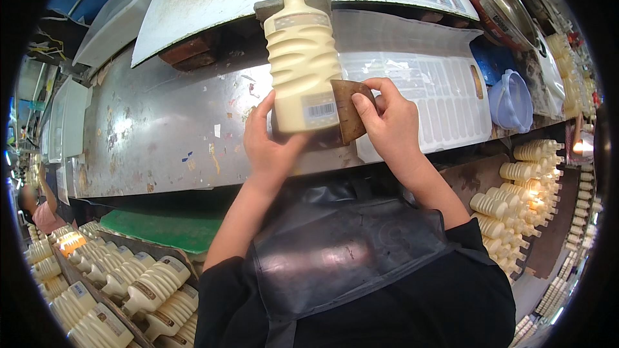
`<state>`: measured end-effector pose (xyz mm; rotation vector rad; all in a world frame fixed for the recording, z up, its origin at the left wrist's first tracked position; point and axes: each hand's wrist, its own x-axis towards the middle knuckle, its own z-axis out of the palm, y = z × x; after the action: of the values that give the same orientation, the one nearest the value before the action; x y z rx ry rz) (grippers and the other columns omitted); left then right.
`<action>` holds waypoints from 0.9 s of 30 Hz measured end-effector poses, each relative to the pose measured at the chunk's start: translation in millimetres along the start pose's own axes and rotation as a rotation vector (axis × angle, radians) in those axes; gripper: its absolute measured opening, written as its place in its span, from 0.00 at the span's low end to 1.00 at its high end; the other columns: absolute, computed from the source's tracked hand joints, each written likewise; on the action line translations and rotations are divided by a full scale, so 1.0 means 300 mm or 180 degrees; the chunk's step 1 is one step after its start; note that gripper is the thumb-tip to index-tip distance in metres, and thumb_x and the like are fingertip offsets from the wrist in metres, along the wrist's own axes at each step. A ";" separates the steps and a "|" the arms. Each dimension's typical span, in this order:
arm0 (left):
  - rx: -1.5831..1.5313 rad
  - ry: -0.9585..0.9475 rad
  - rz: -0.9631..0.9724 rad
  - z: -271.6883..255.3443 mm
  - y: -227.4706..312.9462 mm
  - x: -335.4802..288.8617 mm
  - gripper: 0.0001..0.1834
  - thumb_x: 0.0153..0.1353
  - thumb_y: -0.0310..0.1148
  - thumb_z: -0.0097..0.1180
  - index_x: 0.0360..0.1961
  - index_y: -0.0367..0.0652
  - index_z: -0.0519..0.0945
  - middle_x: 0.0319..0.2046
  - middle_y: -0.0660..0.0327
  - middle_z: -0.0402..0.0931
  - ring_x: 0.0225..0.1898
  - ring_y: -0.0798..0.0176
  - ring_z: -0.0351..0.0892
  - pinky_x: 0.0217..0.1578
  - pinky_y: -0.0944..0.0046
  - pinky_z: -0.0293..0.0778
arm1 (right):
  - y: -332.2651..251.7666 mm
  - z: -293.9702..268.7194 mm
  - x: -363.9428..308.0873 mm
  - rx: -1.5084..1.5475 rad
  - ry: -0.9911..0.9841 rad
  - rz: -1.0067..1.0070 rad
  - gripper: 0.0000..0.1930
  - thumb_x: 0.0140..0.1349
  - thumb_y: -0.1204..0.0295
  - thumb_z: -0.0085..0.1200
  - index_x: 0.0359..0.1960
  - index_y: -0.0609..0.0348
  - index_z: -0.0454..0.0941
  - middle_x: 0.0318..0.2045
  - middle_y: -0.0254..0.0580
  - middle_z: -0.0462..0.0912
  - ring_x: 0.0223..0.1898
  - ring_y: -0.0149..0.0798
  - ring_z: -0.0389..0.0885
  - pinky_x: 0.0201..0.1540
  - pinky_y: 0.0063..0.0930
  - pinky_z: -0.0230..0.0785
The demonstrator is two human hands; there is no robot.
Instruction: The person applies adhesive labels to cream-colored plastic bottles. They peel labels from a sheet, align them on the bottle, and smooth them with their fingers. Finished bottles are placed on a nearby shelf.
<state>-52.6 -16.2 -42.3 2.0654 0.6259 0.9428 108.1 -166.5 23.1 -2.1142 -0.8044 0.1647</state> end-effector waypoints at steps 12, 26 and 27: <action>-0.2426 -0.0431 -0.1332 0.007 0.009 0.372 0.34 0.81 0.54 0.34 0.74 0.39 0.59 0.69 0.49 0.67 0.70 0.55 0.67 0.70 0.56 0.61 | -0.016 -0.013 0.038 0.0339 0.0022 -0.0730 0.14 0.62 0.67 0.68 0.48 0.54 0.83 0.22 0.44 0.84 0.22 0.40 0.84 0.28 0.30 0.74; -0.2589 -0.1088 -0.1858 -0.113 0.120 0.541 0.21 0.69 0.40 0.64 0.56 0.36 0.82 0.46 0.59 0.85 0.46 0.66 0.84 0.52 0.65 0.79 | -0.129 0.050 0.181 0.0278 0.0886 -0.2796 0.15 0.52 0.85 0.67 0.42 0.59 0.84 0.43 0.44 0.88 0.44 0.46 0.88 0.45 0.35 0.78; -0.2486 -0.0995 -0.1820 -0.135 0.128 0.531 0.21 0.69 0.40 0.64 0.55 0.36 0.83 0.45 0.59 0.85 0.46 0.66 0.84 0.52 0.65 0.79 | -0.157 0.067 0.161 0.0270 0.0792 -0.3092 0.16 0.50 0.83 0.68 0.42 0.57 0.84 0.42 0.43 0.88 0.44 0.46 0.88 0.44 0.35 0.77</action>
<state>16.4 87.5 71.6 1.1956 0.5207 0.4083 115.3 -103.5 53.8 -1.4213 -1.5206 -0.5551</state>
